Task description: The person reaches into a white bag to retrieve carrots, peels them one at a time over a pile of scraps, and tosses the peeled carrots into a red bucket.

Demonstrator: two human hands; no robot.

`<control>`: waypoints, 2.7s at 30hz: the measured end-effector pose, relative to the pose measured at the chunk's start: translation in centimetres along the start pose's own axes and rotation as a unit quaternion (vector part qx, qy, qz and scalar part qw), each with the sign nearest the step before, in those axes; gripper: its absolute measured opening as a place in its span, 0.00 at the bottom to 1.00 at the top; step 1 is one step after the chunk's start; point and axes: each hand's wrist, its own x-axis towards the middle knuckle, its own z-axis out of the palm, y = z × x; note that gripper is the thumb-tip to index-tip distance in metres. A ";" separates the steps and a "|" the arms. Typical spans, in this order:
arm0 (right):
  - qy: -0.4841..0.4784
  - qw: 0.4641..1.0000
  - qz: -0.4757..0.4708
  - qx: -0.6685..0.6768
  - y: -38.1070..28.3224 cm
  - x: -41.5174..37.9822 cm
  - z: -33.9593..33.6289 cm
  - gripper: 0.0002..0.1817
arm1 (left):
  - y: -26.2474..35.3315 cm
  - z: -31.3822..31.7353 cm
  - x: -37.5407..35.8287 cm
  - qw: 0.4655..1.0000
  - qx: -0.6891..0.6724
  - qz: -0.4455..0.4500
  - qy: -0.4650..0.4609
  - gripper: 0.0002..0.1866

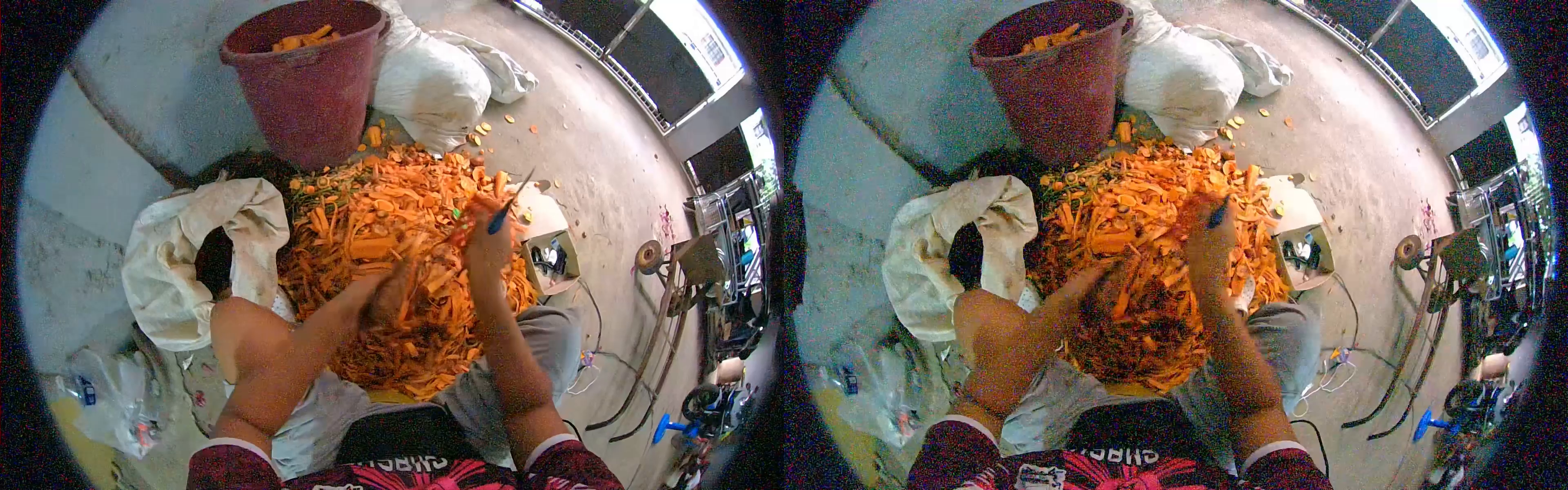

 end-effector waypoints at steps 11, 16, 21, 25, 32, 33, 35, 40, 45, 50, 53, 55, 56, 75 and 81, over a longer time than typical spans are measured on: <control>0.056 0.971 -0.051 -0.225 -2.1 -2.8 1.6 0.11 | -1.3 -1.1 1.9 0.984 0.164 0.049 -0.058 0.17; 0.121 0.960 -0.021 -0.253 2.0 1.5 -2.2 0.09 | -1.6 -0.6 0.8 0.998 0.013 -0.001 -0.057 0.16; -0.057 0.990 -0.019 -0.130 -0.2 -4.2 1.6 0.12 | -0.4 -1.2 1.1 0.999 -0.009 0.027 -0.029 0.16; -0.054 0.983 -0.039 -0.171 -2.2 -7.1 3.3 0.09 | -0.6 0.1 0.6 0.998 -0.011 0.061 0.003 0.16; 0.132 0.942 -0.042 -0.305 2.0 0.5 -1.6 0.10 | -4.0 -0.6 1.8 0.973 0.157 0.072 -0.151 0.16; 0.147 0.947 -0.015 -0.285 2.2 1.2 -2.3 0.10 | -3.8 -0.7 1.8 0.984 0.120 0.045 -0.125 0.16; 0.168 0.954 0.036 -0.246 2.7 1.7 -3.0 0.10 | -2.9 -0.9 1.9 0.997 0.036 -0.007 -0.070 0.18; -0.025 0.997 0.073 -0.027 0.1 -4.0 1.5 0.12 | -1.3 -2.9 3.2 0.963 -0.125 0.026 -0.239 0.20; -0.058 0.987 -0.038 -0.144 -1.5 -7.2 2.9 0.14 | -0.9 -0.2 0.6 0.998 0.009 0.054 -0.036 0.19; 0.046 0.978 0.009 -0.204 -1.7 -4.5 2.2 0.13 | -1.5 -1.2 2.7 0.980 0.181 0.045 -0.064 0.19; 0.131 0.947 -0.006 -0.292 2.3 0.3 -1.8 0.09 | -3.7 -0.1 1.8 0.987 0.125 0.032 -0.095 0.18; 0.120 0.958 -0.009 -0.262 2.2 0.0 -1.7 0.09 | -3.2 -1.1 2.6 0.995 0.084 0.010 -0.052 0.19; 0.110 0.962 -0.011 -0.249 2.0 -0.2 -1.6 0.10 | -3.0 -1.4 3.0 0.998 0.059 -0.001 -0.030 0.19; 0.143 0.952 -0.024 -0.269 2.1 0.4 -2.1 0.11 | -3.1 0.5 1.3 0.986 0.153 0.013 -0.069 0.21; -0.059 0.987 0.022 -0.146 -4.1 -5.0 1.6 0.11 | -1.6 -1.2 1.9 0.998 -0.030 0.024 -0.058 0.19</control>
